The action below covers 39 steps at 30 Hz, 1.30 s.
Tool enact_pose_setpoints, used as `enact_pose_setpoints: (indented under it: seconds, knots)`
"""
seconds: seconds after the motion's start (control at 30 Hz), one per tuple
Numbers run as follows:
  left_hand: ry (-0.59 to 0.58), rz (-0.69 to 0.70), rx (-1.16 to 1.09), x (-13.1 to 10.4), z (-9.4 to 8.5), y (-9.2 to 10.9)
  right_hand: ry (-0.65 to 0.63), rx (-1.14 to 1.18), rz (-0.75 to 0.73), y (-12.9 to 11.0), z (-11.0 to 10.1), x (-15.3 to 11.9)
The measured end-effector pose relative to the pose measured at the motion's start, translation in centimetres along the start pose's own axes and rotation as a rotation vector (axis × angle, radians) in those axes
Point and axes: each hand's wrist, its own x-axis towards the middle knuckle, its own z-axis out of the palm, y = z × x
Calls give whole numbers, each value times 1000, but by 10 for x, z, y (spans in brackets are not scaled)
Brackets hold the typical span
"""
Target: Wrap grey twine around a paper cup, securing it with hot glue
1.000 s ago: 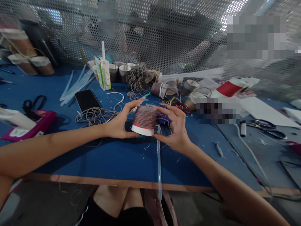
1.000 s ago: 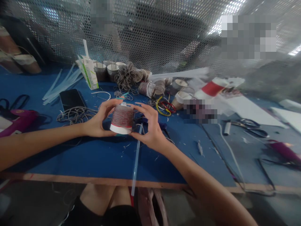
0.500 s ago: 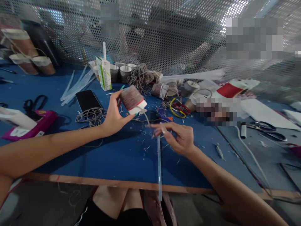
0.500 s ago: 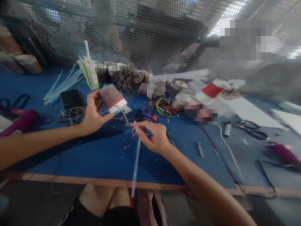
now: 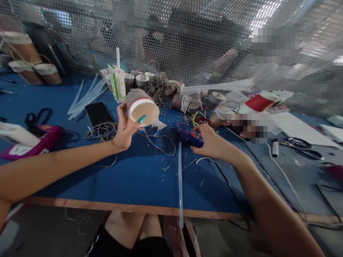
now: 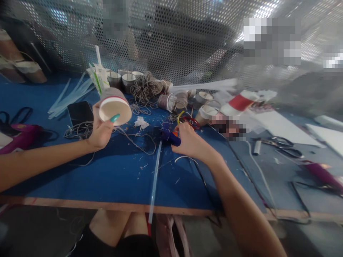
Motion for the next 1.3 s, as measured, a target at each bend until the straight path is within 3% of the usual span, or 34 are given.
enact_pose_setpoints:
  seconds: [0.13,0.23,0.37,0.5,0.63,0.77,1.1,1.3]
  knots:
    - [-199,-5,23,-2,10,14,-84,-121,7,-14,3,-2]
    - [-232,-31,65,-2,13,21,-53,-116,-16,-14,1,1]
    - [-240,-20,152,0,11,23,192,69,-164,-10,-7,5]
    - [-261,-17,212,1,9,23,403,337,-215,-25,-12,-1]
    - [-251,-29,232,1,8,20,362,462,-293,-44,-6,-9]
    - [-239,2,237,2,8,20,267,453,-412,-47,2,-10]
    - [-260,6,228,1,10,26,187,403,-421,-53,0,-11]
    - [-268,-2,218,0,11,26,210,350,-474,-55,-2,-11]
